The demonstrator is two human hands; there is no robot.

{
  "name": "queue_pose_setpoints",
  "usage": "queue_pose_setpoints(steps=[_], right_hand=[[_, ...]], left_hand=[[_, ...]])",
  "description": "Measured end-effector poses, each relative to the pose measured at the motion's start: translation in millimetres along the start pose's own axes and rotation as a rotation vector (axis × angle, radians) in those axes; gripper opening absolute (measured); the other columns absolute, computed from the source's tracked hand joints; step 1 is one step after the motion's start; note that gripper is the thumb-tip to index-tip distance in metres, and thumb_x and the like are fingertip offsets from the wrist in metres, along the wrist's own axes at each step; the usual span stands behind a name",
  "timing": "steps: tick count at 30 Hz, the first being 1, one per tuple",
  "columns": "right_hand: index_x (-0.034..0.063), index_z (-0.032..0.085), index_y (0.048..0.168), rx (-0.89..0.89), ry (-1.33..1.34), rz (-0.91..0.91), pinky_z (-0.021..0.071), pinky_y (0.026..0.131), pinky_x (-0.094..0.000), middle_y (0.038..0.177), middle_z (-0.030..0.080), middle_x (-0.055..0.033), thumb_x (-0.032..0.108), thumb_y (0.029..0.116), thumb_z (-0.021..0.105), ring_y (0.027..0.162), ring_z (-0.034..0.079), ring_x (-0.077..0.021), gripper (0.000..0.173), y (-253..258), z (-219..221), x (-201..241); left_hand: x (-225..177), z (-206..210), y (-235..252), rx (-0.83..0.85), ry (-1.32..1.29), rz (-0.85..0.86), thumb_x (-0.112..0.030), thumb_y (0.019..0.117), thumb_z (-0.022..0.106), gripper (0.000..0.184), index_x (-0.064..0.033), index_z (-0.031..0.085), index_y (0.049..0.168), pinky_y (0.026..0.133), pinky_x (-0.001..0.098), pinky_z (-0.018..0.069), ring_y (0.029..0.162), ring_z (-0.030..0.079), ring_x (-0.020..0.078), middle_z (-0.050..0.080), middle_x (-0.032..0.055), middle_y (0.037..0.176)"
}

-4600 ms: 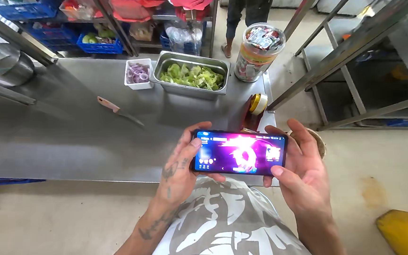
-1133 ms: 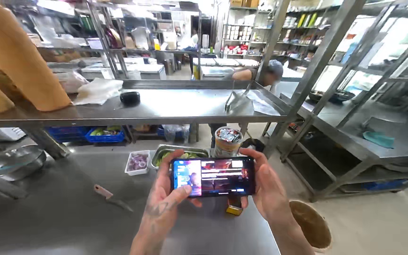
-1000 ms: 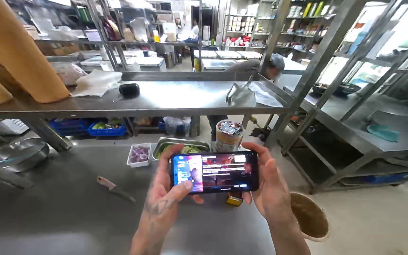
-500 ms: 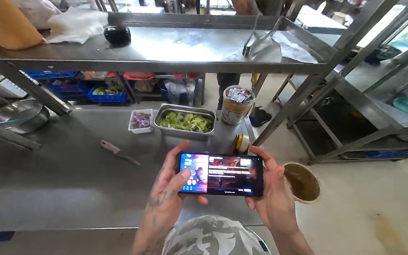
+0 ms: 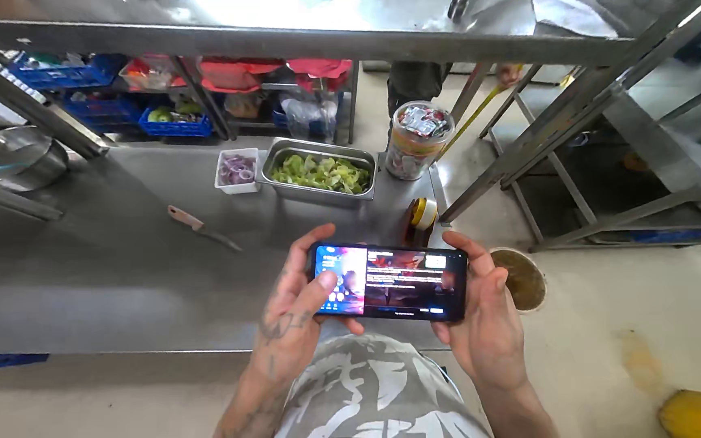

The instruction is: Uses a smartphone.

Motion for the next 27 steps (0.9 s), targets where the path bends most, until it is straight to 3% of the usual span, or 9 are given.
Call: queue_pose_setpoints(steps=[5,21,27], right_hand=[[0.0284,0.048,0.144,-0.005,0.004,0.008,0.0471,0.035,-0.0229,0.103,0.066,-0.0074,0.067,0.0993,0.043,0.049,0.057,-0.0116,0.059,-2.3,0.4,-3.0],[0.0257,0.051,0.142,-0.018,0.04,-0.004,0.0495,0.034,-0.0249,0.105,0.067,-0.0081,0.064,0.1012,0.043,0.05,0.061,-0.0123,0.056,-7.1,-4.0,-5.3],[0.0256,0.05,0.142,-0.001,0.027,-0.007,0.05,0.035,-0.0254,0.104,0.067,-0.0083,0.063,0.1017,0.042,0.05,0.061,-0.0127,0.056,-5.7,-2.1,-5.3]], left_hand=[[1.7,-0.4,0.1,-0.005,-0.003,-0.014,-0.032,0.1023,0.054,0.047,-0.0279,0.043,0.148,0.052,0.036,0.0624,0.075,0.073,0.0226,0.064,0.014,0.119],[7.3,-0.3,-0.6,-0.01,0.013,-0.005,-0.032,0.1016,0.057,0.049,-0.0262,0.043,0.149,0.051,0.0347,0.062,0.076,0.073,0.0208,0.063,0.0129,0.121],[7.5,-1.7,-1.4,-0.012,0.027,0.01,-0.018,0.1004,0.051,0.05,-0.0256,0.042,0.149,0.051,0.0354,0.0619,0.077,0.073,0.0219,0.063,0.0133,0.122]])
Point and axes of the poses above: each hand's wrist, its own y-axis towards the middle knuckle, its own z-axis out of the palm, x = y × z, the point moved 8 cm from there along y, towards the middle knuckle
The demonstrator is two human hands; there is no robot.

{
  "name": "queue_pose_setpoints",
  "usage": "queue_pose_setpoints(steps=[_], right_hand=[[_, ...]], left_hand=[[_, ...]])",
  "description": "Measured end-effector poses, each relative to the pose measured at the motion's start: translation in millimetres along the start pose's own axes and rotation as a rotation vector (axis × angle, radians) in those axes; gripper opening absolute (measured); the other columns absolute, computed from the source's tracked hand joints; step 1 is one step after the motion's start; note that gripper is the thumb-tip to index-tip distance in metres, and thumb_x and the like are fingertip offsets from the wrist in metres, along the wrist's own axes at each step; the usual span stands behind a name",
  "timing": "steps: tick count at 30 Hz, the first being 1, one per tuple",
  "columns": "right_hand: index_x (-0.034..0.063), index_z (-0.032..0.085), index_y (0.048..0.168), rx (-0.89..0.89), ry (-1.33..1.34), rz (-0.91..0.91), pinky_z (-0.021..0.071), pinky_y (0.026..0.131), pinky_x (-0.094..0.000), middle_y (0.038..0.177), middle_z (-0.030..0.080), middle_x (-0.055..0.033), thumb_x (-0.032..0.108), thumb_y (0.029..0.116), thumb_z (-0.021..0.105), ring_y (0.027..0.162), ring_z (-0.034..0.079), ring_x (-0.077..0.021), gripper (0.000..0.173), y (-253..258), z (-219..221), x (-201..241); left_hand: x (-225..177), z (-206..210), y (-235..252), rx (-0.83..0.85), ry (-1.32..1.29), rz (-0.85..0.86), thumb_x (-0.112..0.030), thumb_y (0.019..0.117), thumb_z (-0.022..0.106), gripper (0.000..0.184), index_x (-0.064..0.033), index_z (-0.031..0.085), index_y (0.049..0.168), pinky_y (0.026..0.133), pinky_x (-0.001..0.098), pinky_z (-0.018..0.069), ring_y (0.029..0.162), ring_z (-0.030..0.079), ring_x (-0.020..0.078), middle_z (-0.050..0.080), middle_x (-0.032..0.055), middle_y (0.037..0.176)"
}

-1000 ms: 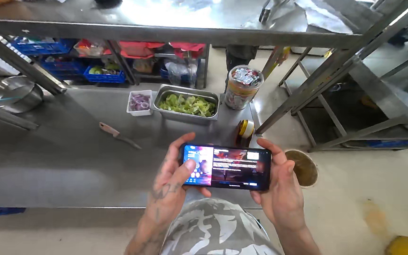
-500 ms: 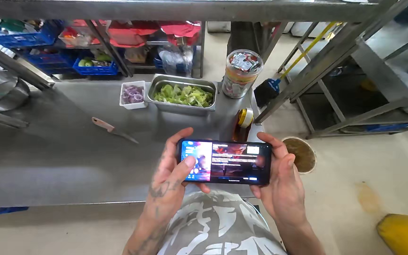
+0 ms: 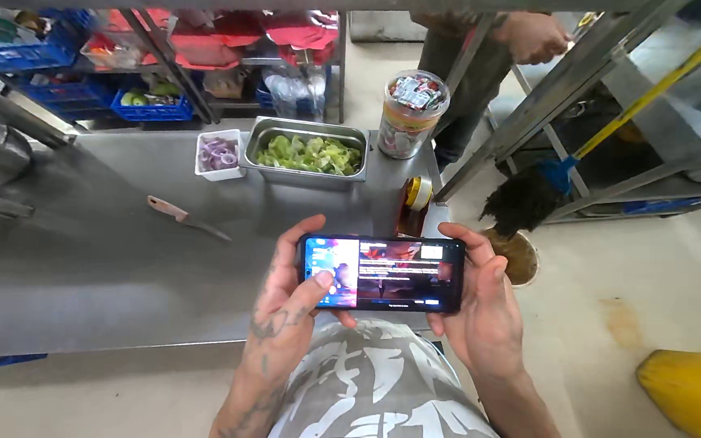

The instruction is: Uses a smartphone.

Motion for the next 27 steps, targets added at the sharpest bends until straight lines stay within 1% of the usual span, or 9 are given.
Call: queue_pose_setpoints(steps=[2,4,8,11,15,18,22,24,27], right_hand=[[0.0254,0.05,0.142,0.0,0.002,0.001,0.0497,0.035,-0.0251,0.102,0.067,-0.0086,0.063,0.1019,0.041,0.049,0.06,-0.0127,0.056,0.8,0.7,0.0],[0.0251,0.051,0.142,0.002,0.002,-0.001,0.0496,0.034,-0.0248,0.1,0.067,-0.0085,0.062,0.1024,0.041,0.048,0.059,-0.0124,0.055,1.1,0.8,0.1],[0.0251,0.051,0.141,-0.006,-0.004,0.002,0.049,0.034,-0.0248,0.098,0.067,-0.0086,0.062,0.1025,0.04,0.046,0.058,-0.0122,0.055,1.4,-0.2,-1.0],[0.026,0.05,0.142,-0.011,-0.008,0.012,0.0494,0.034,-0.0246,0.1,0.067,-0.0079,0.062,0.1029,0.04,0.048,0.059,-0.012,0.054,0.9,-1.0,-2.3],[0.0259,0.052,0.141,-0.029,-0.012,0.009,0.0491,0.034,-0.0245,0.098,0.067,-0.0076,0.06,0.1041,0.039,0.046,0.058,-0.0118,0.051,0.7,-1.7,-2.6],[0.0261,0.052,0.14,-0.037,-0.021,0.012,0.0492,0.034,-0.0249,0.1,0.067,-0.008,0.059,0.1045,0.04,0.048,0.059,-0.0126,0.05,1.2,-2.4,-3.3],[0.0283,0.053,0.14,-0.055,-0.064,0.024,0.0488,0.035,-0.024,0.095,0.066,-0.0062,0.058,0.104,0.042,0.048,0.059,-0.0111,0.048,2.2,-2.5,-4.8],[0.0283,0.054,0.139,-0.067,-0.073,0.026,0.0487,0.034,-0.0239,0.095,0.066,-0.0058,0.054,0.1049,0.044,0.049,0.059,-0.0107,0.045,2.7,-2.6,-5.1],[0.0273,0.054,0.139,-0.072,-0.07,0.018,0.0486,0.034,-0.0243,0.096,0.066,-0.0064,0.046,0.1066,0.044,0.048,0.059,-0.0111,0.039,2.6,-2.9,-5.9]], left_hand=[[-0.3,-0.3,-0.2,-0.007,0.029,0.005,-0.012,0.0978,0.05,0.054,-0.0261,0.042,0.149,0.05,0.0354,0.0617,0.075,0.072,0.0218,0.063,0.0133,0.121],[0.2,-0.5,-0.8,-0.008,0.046,0.004,-0.009,0.096,0.049,0.057,-0.0257,0.041,0.149,0.05,0.0363,0.0618,0.074,0.072,0.0227,0.064,0.0139,0.12],[1.1,-0.7,-0.2,-0.003,0.037,0.006,-0.01,0.0961,0.052,0.056,-0.0255,0.041,0.149,0.051,0.0371,0.0621,0.076,0.073,0.0231,0.063,0.0139,0.122],[1.3,-0.4,0.3,-0.007,0.057,0.002,-0.009,0.0953,0.052,0.058,-0.0257,0.041,0.149,0.051,0.037,0.0621,0.077,0.073,0.0228,0.063,0.0131,0.122],[1.8,-0.7,0.6,-0.016,0.082,-0.005,-0.01,0.0946,0.053,0.058,-0.0259,0.041,0.149,0.05,0.0371,0.062,0.077,0.073,0.0228,0.064,0.0128,0.122],[1.8,-0.4,0.9,-0.017,0.072,-0.001,-0.008,0.0938,0.054,0.06,-0.026,0.041,0.149,0.051,0.0374,0.0622,0.078,0.073,0.0232,0.063,0.0129,0.123],[0.5,-0.7,-1.3,-0.025,0.111,0.018,-0.006,0.0929,0.054,0.062,-0.0267,0.04,0.15,0.051,0.0375,0.0619,0.078,0.073,0.0235,0.063,0.0119,0.125],[-0.6,0.1,-2.2,-0.012,0.136,0.035,-0.007,0.0932,0.055,0.062,-0.0262,0.039,0.15,0.051,0.0366,0.0618,0.081,0.073,0.0238,0.062,0.0111,0.13],[0.3,-0.3,-2.9,-0.018,0.147,0.029,-0.008,0.093,0.057,0.063,-0.0275,0.039,0.151,0.052,0.0376,0.0624,0.08,0.073,0.0244,0.062,0.0118,0.127]])
Point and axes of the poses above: each hand's wrist, its own y-axis towards the middle knuckle, its own z-axis out of the palm, x = y × z, the point moved 8 cm from there along y, towards the middle knuckle
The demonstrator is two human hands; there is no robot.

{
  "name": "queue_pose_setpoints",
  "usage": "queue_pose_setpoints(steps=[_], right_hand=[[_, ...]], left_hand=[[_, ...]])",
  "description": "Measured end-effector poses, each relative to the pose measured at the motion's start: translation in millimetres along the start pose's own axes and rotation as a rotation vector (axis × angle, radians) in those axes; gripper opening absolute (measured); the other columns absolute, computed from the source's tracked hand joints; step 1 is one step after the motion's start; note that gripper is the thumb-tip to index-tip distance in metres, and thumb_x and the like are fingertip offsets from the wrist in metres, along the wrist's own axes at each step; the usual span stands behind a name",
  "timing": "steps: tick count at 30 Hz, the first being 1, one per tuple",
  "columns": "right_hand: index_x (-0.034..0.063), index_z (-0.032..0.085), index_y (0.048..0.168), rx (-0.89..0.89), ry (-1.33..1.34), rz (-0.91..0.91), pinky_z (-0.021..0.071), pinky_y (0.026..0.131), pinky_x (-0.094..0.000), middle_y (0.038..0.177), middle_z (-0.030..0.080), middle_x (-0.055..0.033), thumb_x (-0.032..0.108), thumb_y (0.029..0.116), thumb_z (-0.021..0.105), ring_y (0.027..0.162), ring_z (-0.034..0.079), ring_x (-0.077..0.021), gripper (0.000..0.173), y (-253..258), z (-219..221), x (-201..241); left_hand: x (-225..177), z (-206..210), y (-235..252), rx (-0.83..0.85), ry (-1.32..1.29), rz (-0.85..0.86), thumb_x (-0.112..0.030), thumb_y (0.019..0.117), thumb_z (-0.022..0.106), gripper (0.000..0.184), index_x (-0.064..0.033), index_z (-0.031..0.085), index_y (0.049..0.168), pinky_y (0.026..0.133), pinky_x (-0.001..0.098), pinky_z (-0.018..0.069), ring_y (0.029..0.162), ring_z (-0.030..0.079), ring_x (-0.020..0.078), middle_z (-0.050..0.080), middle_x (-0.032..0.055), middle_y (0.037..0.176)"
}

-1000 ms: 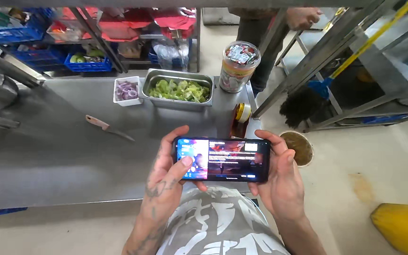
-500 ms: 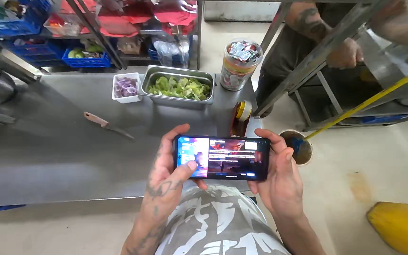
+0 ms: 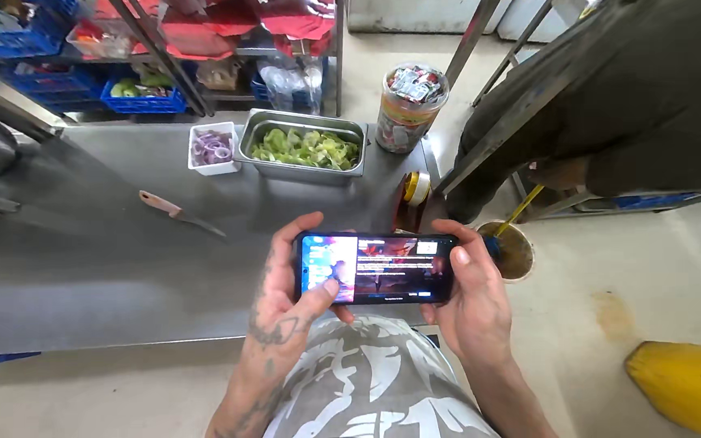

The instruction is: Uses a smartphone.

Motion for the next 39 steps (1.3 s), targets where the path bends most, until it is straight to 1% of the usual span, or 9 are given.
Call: queue_pose_setpoints(steps=[9,13,17,26,28,31,33,37,39], right_hand=[[0.0267,0.054,0.139,-0.011,0.005,0.003,0.048,0.033,-0.0248,0.098,0.066,-0.0079,0.03,0.105,0.045,0.048,0.058,-0.0114,0.036,1,-1,-2],[0.0261,0.055,0.139,-0.005,0.001,-0.008,0.0474,0.033,-0.0243,0.096,0.066,-0.0078,0.03,0.1051,0.045,0.046,0.057,-0.0112,0.035,2,0,0],[0.0269,0.054,0.139,-0.004,-0.01,-0.008,0.046,0.032,-0.0238,0.091,0.066,-0.007,0.031,0.1049,0.045,0.046,0.056,-0.0106,0.036,2,2,3],[0.024,0.054,0.14,0.057,-0.011,-0.092,0.0513,0.035,-0.0246,0.106,0.065,-0.0057,0.037,0.1052,0.048,0.054,0.062,-0.0107,0.037,-1,9,17],[0.0235,0.054,0.14,0.049,-0.016,-0.08,0.051,0.035,-0.0248,0.106,0.065,-0.006,0.036,0.1057,0.046,0.054,0.062,-0.0109,0.037,1,7,14],[0.0249,0.053,0.142,0.0,-0.034,-0.024,0.0485,0.033,-0.0256,0.098,0.066,-0.0074,0.036,0.1059,0.044,0.048,0.059,-0.0121,0.039,6,1,2],[0.0266,0.053,0.142,-0.018,-0.043,0.013,0.0476,0.033,-0.0252,0.095,0.067,-0.0075,0.038,0.1061,0.043,0.046,0.058,-0.0122,0.039,9,-2,-5],[0.0281,0.053,0.142,-0.013,-0.02,0.057,0.0471,0.033,-0.0244,0.096,0.067,-0.0078,0.041,0.1071,0.042,0.048,0.058,-0.0123,0.039,14,-2,-17],[0.0251,0.054,0.141,-0.009,0.0,0.062,0.0481,0.034,-0.0247,0.096,0.067,-0.0085,0.04,0.1074,0.041,0.05,0.06,-0.0127,0.039,18,-2,-21]], left_hand=[[1,0,0,0.019,0.002,0.001,-0.006,0.09,0.058,0.07,-0.0277,0.036,0.152,0.053,0.0377,0.0626,0.081,0.073,0.0245,0.061,0.0127,0.127],[3,-1,0,0.027,-0.008,-0.006,-0.009,0.0879,0.061,0.072,-0.0272,0.036,0.152,0.052,0.0374,0.0622,0.081,0.072,0.0252,0.06,0.0128,0.128],[3,-3,1,0.02,-0.027,-0.004,-0.003,0.0859,0.056,0.074,-0.0263,0.035,0.153,0.051,0.0371,0.0617,0.079,0.072,0.0241,0.061,0.0122,0.127],[8,-6,8,-0.023,-0.086,-0.049,-0.004,0.0891,0.056,0.067,-0.0261,0.039,0.15,0.049,0.0327,0.0602,0.074,0.072,0.0194,0.063,0.0117,0.121],[7,-6,8,-0.016,-0.087,-0.043,-0.005,0.0887,0.057,0.067,-0.0257,0.039,0.15,0.049,0.0339,0.0607,0.076,0.072,0.0203,0.063,0.0121,0.122],[4,-4,6,-0.013,-0.009,-0.016,-0.005,0.0871,0.058,0.072,-0.026,0.037,0.152,0.051,0.0372,0.0617,0.079,0.072,0.0239,0.061,0.0129,0.126],[0,-2,3,-0.019,0.053,-0.007,-0.006,0.0888,0.059,0.073,-0.0274,0.035,0.154,0.053,0.0381,0.0627,0.081,0.072,0.025,0.06,0.0123,0.129],[-9,2,1,-0.027,0.157,0.011,-0.006,0.088,0.059,0.076,-0.0275,0.033,0.155,0.055,0.0403,0.064,0.091,0.073,0.0282,0.059,0.0096,0.136],[-12,5,0,-0.018,0.195,0.028,-0.008,0.088,0.06,0.076,-0.027,0.031,0.156,0.056,0.0404,0.0644,0.095,0.073,0.0296,0.058,0.0084,0.14]])
Point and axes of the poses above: each hand's wrist, its own y-axis towards the middle knuckle, its own z-axis out of the palm, x = y × z, the point moved 8 cm from there along y, towards the middle knuckle
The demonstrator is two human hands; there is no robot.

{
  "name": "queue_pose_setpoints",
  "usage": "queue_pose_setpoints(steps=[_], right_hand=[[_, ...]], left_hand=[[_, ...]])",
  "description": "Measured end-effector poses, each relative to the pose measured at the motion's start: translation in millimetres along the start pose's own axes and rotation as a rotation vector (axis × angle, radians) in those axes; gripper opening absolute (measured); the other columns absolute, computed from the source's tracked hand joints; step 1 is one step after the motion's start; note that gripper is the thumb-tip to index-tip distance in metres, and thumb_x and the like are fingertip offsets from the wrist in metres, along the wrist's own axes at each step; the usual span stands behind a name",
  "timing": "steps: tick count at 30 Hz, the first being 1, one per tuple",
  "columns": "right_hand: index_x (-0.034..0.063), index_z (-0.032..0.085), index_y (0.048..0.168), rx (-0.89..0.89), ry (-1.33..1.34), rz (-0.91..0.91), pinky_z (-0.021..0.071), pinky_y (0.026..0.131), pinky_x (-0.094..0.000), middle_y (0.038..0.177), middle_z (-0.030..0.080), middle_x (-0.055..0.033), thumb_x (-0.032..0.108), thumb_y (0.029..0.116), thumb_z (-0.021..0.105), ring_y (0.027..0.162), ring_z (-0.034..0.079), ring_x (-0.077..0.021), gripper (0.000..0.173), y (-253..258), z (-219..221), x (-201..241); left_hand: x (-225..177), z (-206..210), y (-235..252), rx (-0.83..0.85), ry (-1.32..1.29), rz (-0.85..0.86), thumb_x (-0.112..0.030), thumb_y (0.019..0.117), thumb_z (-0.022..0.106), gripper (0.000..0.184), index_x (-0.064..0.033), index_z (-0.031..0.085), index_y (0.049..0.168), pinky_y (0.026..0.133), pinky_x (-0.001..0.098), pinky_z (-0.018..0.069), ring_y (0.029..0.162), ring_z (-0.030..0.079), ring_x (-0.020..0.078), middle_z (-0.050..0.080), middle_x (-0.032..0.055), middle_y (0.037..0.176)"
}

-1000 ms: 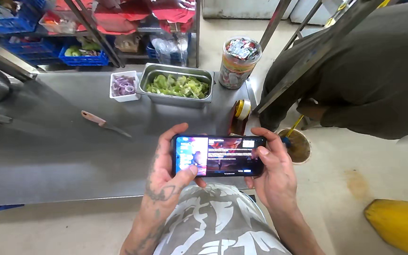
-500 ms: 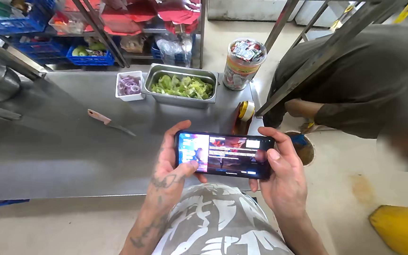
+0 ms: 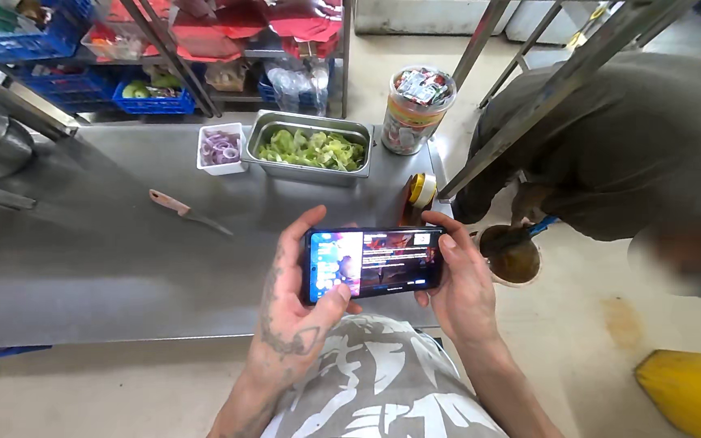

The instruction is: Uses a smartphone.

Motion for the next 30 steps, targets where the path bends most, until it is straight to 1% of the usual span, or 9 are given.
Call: queue_pose_setpoints(steps=[2,10,13,14,17,19,23,28,30], right_hand=[[0.0196,0.055,0.139,0.01,0.022,-0.008,0.0489,0.035,-0.0246,0.097,0.067,-0.0084,0.038,0.1074,0.039,0.053,0.061,-0.0127,0.04,6,0,-2],[0.0187,0.055,0.139,0.021,0.046,-0.03,0.049,0.035,-0.0244,0.098,0.067,-0.0087,0.041,0.1069,0.041,0.052,0.061,-0.012,0.041,3,1,6],[0.0218,0.054,0.141,0.036,0.024,-0.049,0.0495,0.034,-0.0248,0.103,0.069,-0.0083,0.043,0.1072,0.042,0.051,0.062,-0.012,0.042,-4,2,16],[0.0223,0.052,0.143,0.051,0.022,-0.056,0.0497,0.035,-0.0249,0.11,0.069,-0.0083,0.043,0.1072,0.042,0.053,0.063,-0.0124,0.042,-7,4,20],[0.0206,0.048,0.146,0.119,0.032,-0.08,0.052,0.038,-0.0253,0.136,0.062,-0.0081,0.047,0.1058,0.045,0.065,0.069,-0.0144,0.048,-10,8,31],[0.0202,0.047,0.148,0.155,0.039,-0.092,0.0542,0.04,-0.0267,0.145,0.056,-0.0079,0.051,0.1035,0.049,0.072,0.071,-0.0161,0.054,-13,10,37],[0.0184,0.042,0.152,0.245,0.006,-0.137,0.061,0.049,-0.0315,0.15,0.05,-0.0096,0.057,0.1016,0.05,0.091,0.072,-0.0217,0.064,-21,17,48],[0.0169,0.041,0.154,0.294,-0.03,-0.183,0.0632,0.055,-0.0339,0.153,0.047,-0.0106,0.058,0.1004,0.052,0.099,0.071,-0.0239,0.069,-29,23,58],[0.0168,0.04,0.155,0.31,-0.021,-0.189,0.0636,0.057,-0.0336,0.153,0.046,-0.0108,0.058,0.1,0.053,0.102,0.07,-0.0238,0.07,-31,25,61]], left_hand=[[-2,1,-1,0.003,0.015,0.008,-0.008,0.0885,0.061,0.077,-0.027,0.03,0.157,0.057,0.0401,0.0648,0.097,0.072,0.0299,0.058,0.0078,0.141],[8,-5,4,0.005,-0.068,-0.024,-0.006,0.089,0.059,0.075,-0.0245,0.031,0.156,0.055,0.0406,0.0642,0.097,0.072,0.0296,0.056,0.0099,0.142],[16,-6,8,0.002,-0.162,-0.051,-0.003,0.0883,0.057,0.072,-0.0242,0.034,0.154,0.054,0.038,0.063,0.093,0.073,0.0262,0.058,0.0105,0.139],[21,-6,10,0.003,-0.204,-0.059,-0.003,0.0888,0.057,0.071,-0.0243,0.035,0.153,0.052,0.0367,0.0624,0.09,0.073,0.0245,0.059,0.011,0.136],[37,-5,16,0.027,-0.337,-0.064,-0.016,0.093,0.063,0.064,-0.0266,0.038,0.151,0.049,0.0317,0.0601,0.079,0.072,0.019,0.063,0.0112,0.125],[48,-5,24,0.061,-0.451,-0.054,-0.029,0.0943,0.068,0.062,-0.0246,0.04,0.149,0.048,0.0313,0.0603,0.077,0.073,0.0183,0.063,0.0114,0.122],[65,0,36,0.115,-0.551,-0.051,-0.047,0.096,0.061,0.059,-0.0241,0.042,0.147,0.046,0.0283,0.0576,0.075,0.071,0.0153,0.065,0.0095,0.119],[74,12,42,0.192,-0.682,-0.072,-0.049,0.0975,0.055,0.052,-0.0266,0.046,0.144,0.043,0.0262,0.0545,0.07,0.069,0.0141,0.066,0.0094,0.115],[76,16,44,0.227,-0.741,-0.076,-0.047,0.0983,0.053,0.049,-0.0264,0.047,0.143,0.044,0.0271,0.0546,0.073,0.07,0.0153,0.065,0.0096,0.116]])
Point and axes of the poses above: each hand's wrist, its own y-axis towards the middle knuckle, its own z-axis out of the palm, x = y × z, the point moved 8 cm from there along y, towards the middle knuckle
